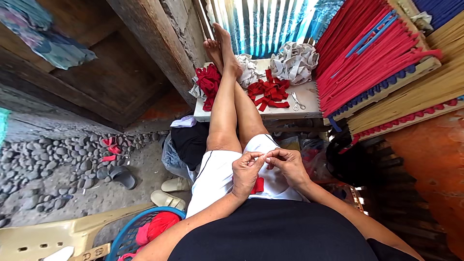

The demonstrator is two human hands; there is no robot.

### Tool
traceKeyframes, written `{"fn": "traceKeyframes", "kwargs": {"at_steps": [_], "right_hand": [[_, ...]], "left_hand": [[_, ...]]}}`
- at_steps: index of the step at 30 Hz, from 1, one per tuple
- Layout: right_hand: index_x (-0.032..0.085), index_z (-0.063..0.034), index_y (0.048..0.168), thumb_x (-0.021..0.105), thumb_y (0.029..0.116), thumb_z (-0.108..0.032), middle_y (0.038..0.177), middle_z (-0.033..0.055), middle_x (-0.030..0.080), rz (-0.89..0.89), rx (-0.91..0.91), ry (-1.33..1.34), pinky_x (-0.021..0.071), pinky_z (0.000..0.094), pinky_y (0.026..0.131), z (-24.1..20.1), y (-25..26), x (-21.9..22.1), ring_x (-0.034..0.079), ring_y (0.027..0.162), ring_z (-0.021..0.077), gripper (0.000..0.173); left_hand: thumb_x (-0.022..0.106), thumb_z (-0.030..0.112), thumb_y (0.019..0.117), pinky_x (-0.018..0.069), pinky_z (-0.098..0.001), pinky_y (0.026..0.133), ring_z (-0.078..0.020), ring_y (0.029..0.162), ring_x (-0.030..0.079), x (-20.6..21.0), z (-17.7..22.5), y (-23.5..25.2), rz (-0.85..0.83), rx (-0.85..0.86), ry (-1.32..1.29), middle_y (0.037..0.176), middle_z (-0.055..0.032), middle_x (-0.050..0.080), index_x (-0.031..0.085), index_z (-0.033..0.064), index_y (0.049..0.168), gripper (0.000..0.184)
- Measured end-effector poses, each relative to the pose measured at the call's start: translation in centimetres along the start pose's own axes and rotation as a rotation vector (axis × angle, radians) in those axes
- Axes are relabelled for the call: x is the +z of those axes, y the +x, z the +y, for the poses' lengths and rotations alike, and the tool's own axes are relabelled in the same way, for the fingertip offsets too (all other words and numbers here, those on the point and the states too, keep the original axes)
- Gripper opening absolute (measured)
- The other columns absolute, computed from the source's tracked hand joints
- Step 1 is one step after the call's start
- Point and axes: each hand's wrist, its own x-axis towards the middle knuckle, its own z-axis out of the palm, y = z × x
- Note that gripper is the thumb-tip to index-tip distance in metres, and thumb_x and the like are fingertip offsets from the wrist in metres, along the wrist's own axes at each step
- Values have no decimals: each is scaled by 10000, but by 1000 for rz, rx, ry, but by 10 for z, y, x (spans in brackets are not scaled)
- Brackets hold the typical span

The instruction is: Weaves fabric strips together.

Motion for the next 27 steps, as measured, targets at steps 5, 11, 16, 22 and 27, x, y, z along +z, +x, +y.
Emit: {"fn": "traceKeyframes", "kwargs": {"at_steps": [5, 11, 16, 22, 27], "right_hand": [[673, 65, 1045, 680, 894, 112, 870, 141, 723, 43, 146, 166, 638, 385, 805, -10, -2, 5, 731, 777, 221, 158], [720, 59, 1026, 695, 915, 52, 886, 137, 745, 16, -91, 57, 639, 373, 802, -7, -1, 0, 737, 786, 204, 113], [721, -24, 928, 713, 903, 16, 983, 75, 667, 50, -314, -268, 605, 305, 808, 1, 3, -10, 669, 910, 153, 47], [600, -76, 999, 483, 1033, -41, 904, 63, 736, 29, -282, 30, 610, 395, 848, -23, 9, -24, 735, 885, 183, 126], [594, -152, 1000, 455, 1060, -105, 742, -14, 615, 58, -207, 229, 596, 310, 652, -42, 14, -46, 628, 626, 106, 159]], "left_hand": [[770, 82, 877, 471, -189, 673, -30, 675, 543, -1, -9, 2, -26, 176, 219, 724, 21, 621, 755, 26, 889, 59], [671, 163, 955, 431, -391, 861, -154, 810, 576, -2, -8, 9, -140, 414, 597, 763, -9, 614, 729, 71, 873, 136], [664, 181, 948, 388, -459, 906, -200, 912, 595, 2, -7, 10, -197, 455, 706, 834, -29, 647, 764, 106, 873, 145], [722, 249, 916, 335, -558, 1069, -267, 1323, 474, 1, -10, 24, -307, 279, 673, 1351, -54, 605, 782, 171, 825, 134], [724, 251, 893, 320, -591, 1059, -311, 1353, 444, -10, -15, 47, -354, 242, 763, 1409, -77, 576, 768, 157, 807, 134]]}}
